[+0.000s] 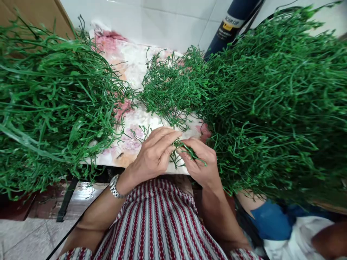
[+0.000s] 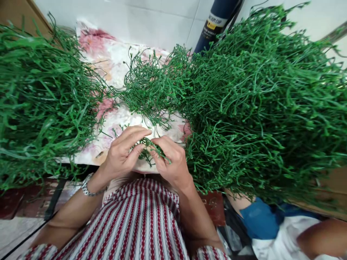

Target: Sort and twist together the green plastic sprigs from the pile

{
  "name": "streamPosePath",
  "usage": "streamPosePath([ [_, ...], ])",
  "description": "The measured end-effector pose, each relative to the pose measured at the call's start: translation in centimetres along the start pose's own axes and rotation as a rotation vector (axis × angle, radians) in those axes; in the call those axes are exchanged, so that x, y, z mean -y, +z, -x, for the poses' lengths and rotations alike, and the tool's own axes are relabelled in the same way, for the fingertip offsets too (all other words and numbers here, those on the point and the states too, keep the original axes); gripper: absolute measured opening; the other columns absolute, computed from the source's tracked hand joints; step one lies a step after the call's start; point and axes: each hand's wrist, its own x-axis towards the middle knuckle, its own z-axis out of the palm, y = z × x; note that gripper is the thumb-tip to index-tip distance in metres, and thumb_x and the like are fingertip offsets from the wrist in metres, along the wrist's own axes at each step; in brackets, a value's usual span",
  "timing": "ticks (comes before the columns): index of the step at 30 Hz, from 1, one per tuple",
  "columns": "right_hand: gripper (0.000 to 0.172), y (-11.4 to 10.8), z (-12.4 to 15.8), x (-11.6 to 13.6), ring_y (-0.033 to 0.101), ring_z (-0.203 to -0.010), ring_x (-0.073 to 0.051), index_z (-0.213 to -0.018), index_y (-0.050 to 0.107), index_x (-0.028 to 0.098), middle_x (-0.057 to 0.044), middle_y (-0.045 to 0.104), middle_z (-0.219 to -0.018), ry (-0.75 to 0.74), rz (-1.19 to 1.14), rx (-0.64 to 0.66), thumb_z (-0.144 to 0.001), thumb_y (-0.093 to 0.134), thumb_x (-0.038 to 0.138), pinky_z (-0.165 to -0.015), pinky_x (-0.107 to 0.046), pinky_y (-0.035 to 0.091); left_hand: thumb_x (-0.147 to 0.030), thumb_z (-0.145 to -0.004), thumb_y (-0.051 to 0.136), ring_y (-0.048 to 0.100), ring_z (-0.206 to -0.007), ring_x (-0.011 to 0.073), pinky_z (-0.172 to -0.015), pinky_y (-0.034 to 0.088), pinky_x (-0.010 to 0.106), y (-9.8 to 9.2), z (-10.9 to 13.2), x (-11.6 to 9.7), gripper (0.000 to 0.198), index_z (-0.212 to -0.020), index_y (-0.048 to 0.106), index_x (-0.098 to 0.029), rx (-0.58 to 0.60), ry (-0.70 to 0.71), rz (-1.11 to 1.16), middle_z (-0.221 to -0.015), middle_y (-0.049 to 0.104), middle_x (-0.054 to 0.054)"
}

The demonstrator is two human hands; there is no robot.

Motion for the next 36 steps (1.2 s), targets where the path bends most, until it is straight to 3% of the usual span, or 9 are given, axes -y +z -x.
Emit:
streamPosePath([
  [3,0.008,0.0,0.0,0.0,0.052,-0.065,-0.012,-0.088,0.058,0.017,-0.002,0.055,-0.072,0.005,-0.027,0.057,-0.082,0.053,0.017,-0.060,-0.025,0.041,-0.010,-0.080,0.049,0.056,-0.083,0.0163,-0.074,0.048,0.032,0.5,-0.2,0.2,0.019,-0.094,0.061,-0.017,-0.035,-0.060,0.057,-0.083,0.061,0.006],
  [7,0.008,0.2,0.0,0.0,0.051,-0.063,-0.012,-0.084,0.058,0.017,-0.001,0.054,-0.069,0.006,-0.040,0.078,-0.084,0.050,0.018,-0.058,-0.025,0.040,-0.006,-0.076,0.052,0.055,-0.076,0.0144,-0.067,0.045,0.028,0.3,0.4,0.3,0.016,-0.080,0.061,-0.019,-0.111,-0.115,0.113,-0.076,0.058,0.003],
  [14,0.005,0.7,0.0,0.2,0.051,-0.066,-0.013,-0.083,0.055,0.017,-0.003,0.053,-0.071,-0.066,-0.033,0.161,-0.084,0.050,0.019,-0.060,-0.025,0.040,-0.003,-0.074,0.052,0.055,-0.072,0.0129,-0.067,0.043,0.026,-0.7,1.2,0.0,0.016,-0.074,0.060,-0.017,-0.054,-0.272,0.328,-0.071,0.058,0.001],
  [19,0.004,1.3,0.1,0.1,0.049,-0.068,-0.014,-0.084,0.052,0.019,-0.003,0.052,-0.074,-0.114,0.014,0.193,-0.083,0.048,0.018,-0.060,-0.026,0.039,-0.016,-0.076,0.057,0.051,-0.072,0.0145,-0.066,0.040,0.027,-1.0,1.5,0.1,0.003,-0.074,0.057,-0.016,0.051,-0.343,0.456,-0.071,0.054,0.002],
  [22,0.008,1.4,0.1,-0.3,0.047,-0.067,-0.014,-0.083,0.050,0.019,-0.002,0.050,-0.074,-0.116,0.016,0.238,-0.081,0.044,0.013,-0.060,-0.025,0.037,-0.019,-0.078,0.057,0.046,-0.064,0.0121,-0.060,0.036,0.025,-1.2,1.3,0.7,0.009,-0.069,0.055,-0.016,0.118,-0.396,0.441,-0.066,0.050,0.000],
  [27,0.018,1.2,-0.2,-0.7,0.044,-0.065,-0.013,-0.077,0.048,0.019,-0.001,0.047,-0.071,-0.079,0.044,0.383,-0.069,0.042,0.004,-0.058,-0.024,0.033,-0.011,-0.079,0.050,0.047,-0.066,0.0113,-0.061,0.035,0.024,-1.9,0.9,1.5,0.011,-0.073,0.057,-0.015,0.351,-0.290,0.255,-0.068,0.050,0.000],
  [31,0.013,0.9,-0.5,-0.6,0.040,-0.060,-0.010,-0.070,0.046,0.018,0.002,0.043,-0.065,-0.026,-0.047,0.437,-0.071,0.043,0.006,-0.055,-0.023,0.030,-0.008,-0.080,0.046,0.045,-0.062,0.0112,-0.058,0.034,0.024,-2.3,0.9,1.7,0.018,-0.069,0.059,-0.016,0.413,-0.176,0.142,-0.064,0.046,0.000],
  [36,0.024,1.2,-0.9,-0.4,0.032,-0.049,-0.006,-0.059,0.043,0.017,0.006,0.035,-0.053,0.211,-0.466,0.526,-0.081,0.049,0.023,-0.048,-0.020,0.026,-0.012,-0.080,0.048,0.051,-0.063,0.0119,-0.060,0.040,0.025,-2.4,0.6,2.8,0.019,-0.070,0.063,-0.018,0.522,-0.108,0.389,-0.066,0.054,0.002],
])
